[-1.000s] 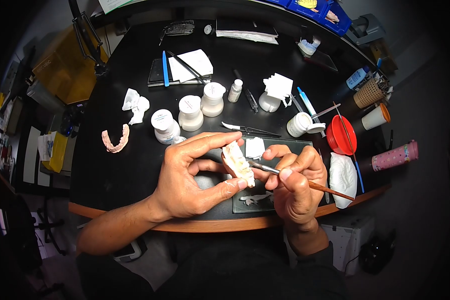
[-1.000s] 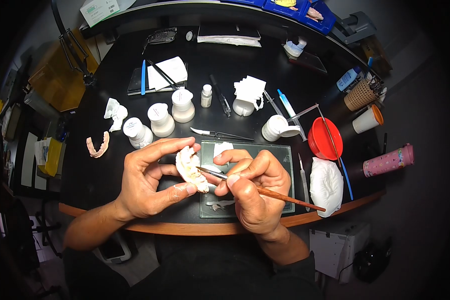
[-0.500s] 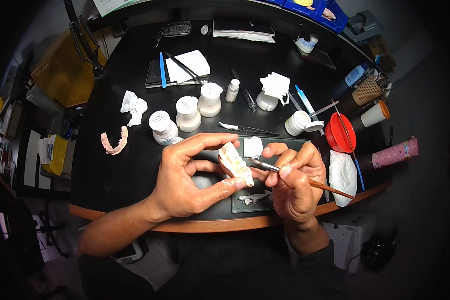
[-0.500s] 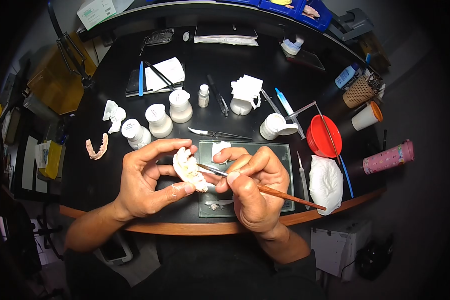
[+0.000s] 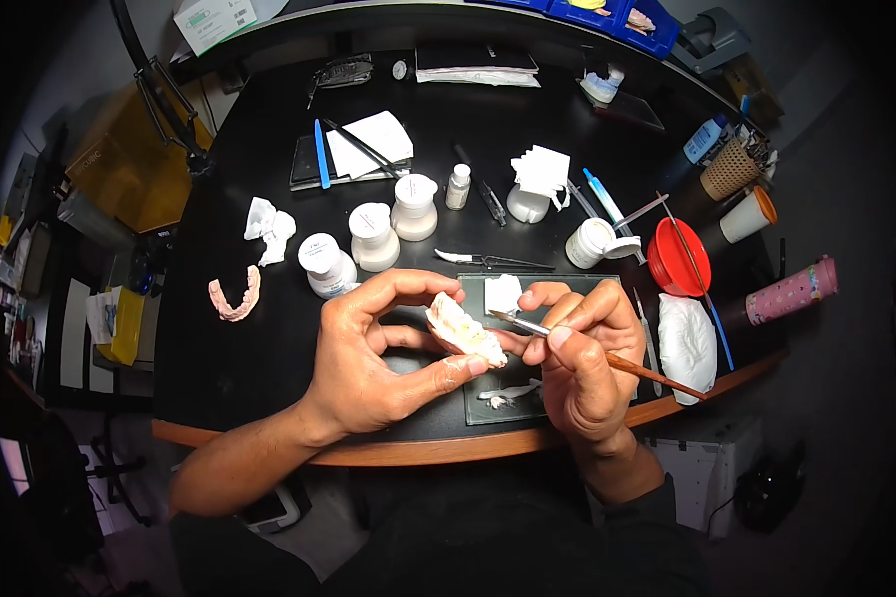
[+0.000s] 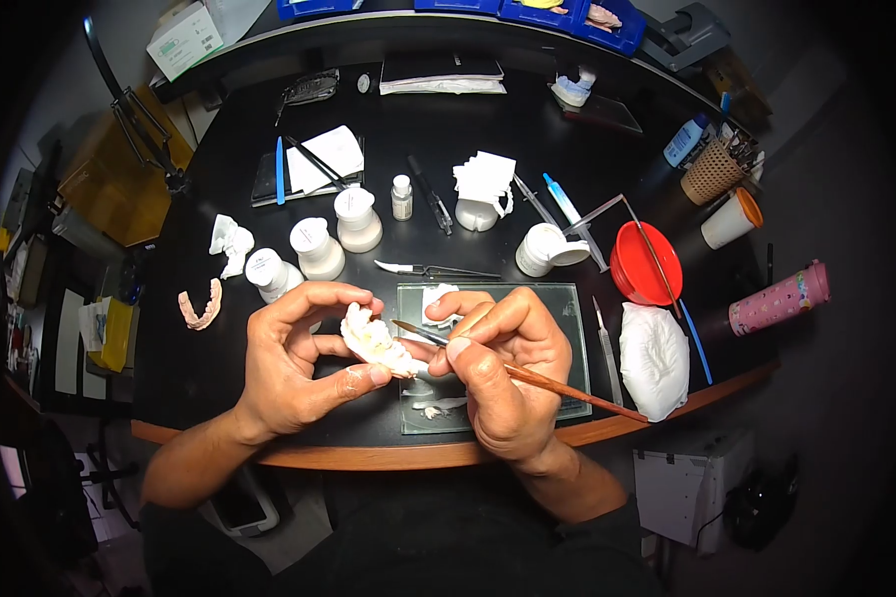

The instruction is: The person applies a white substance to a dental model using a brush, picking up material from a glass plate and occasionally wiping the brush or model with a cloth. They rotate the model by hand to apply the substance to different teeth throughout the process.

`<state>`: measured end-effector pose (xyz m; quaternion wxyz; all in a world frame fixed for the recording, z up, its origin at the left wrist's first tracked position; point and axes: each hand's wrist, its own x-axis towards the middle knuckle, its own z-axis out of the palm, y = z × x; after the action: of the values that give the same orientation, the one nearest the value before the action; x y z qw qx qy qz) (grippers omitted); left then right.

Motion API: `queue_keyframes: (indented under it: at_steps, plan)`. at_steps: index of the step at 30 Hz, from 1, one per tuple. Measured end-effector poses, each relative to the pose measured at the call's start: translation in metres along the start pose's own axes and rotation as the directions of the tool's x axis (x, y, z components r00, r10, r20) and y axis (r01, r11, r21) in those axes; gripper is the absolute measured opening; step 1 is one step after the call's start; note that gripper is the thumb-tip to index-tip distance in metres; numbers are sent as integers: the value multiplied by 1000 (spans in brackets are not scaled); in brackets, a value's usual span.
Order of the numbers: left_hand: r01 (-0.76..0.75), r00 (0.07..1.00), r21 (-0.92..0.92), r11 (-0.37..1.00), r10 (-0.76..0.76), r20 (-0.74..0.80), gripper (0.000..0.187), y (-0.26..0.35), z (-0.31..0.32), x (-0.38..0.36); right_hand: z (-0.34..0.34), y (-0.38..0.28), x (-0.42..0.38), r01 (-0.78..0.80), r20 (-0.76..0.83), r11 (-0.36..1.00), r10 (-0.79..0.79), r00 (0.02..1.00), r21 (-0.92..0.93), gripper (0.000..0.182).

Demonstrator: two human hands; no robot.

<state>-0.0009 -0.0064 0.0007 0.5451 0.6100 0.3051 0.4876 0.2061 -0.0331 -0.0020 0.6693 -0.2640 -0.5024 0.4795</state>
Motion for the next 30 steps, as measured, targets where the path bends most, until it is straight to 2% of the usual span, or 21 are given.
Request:
queue_keyframes:
  at_steps: [5,9,14,17,21,24,27,30]
  plan:
    - [-7,1000,13,1000,7,-15,53,0,0,0,2,-2,-2,-17,-11,1000,17,1000,9,5]
    - [16,999,45,999,-17,39,55,5,-2,0,2,-4,-3,-18,-3,999,18,1000,47,5]
    - [-19,999,3,1000,19,-29,53,-1,1,0,-2,-3,-3,24,16,999,-24,1000,-42,7]
    - [-30,1000,24,999,30,-6,54,-1,0,1,-8,-2,-4,39,22,996,-38,999,-74,6]
    - [-91,996,-8,996,92,6,54,-3,2,2,-3,-8,-4,2,-29,999,-4,1000,-47,7]
    - [-156,987,-30,987,157,17,52,-6,3,3,-7,-6,1,153,84,977,-142,986,-147,10]
    - [-245,969,0,970,245,24,50,-9,2,3,0,-8,-4,77,36,996,-76,996,-35,13]
    - [-353,936,78,933,350,44,46,-10,1,4,-5,-7,-3,130,129,989,-120,984,-71,16]
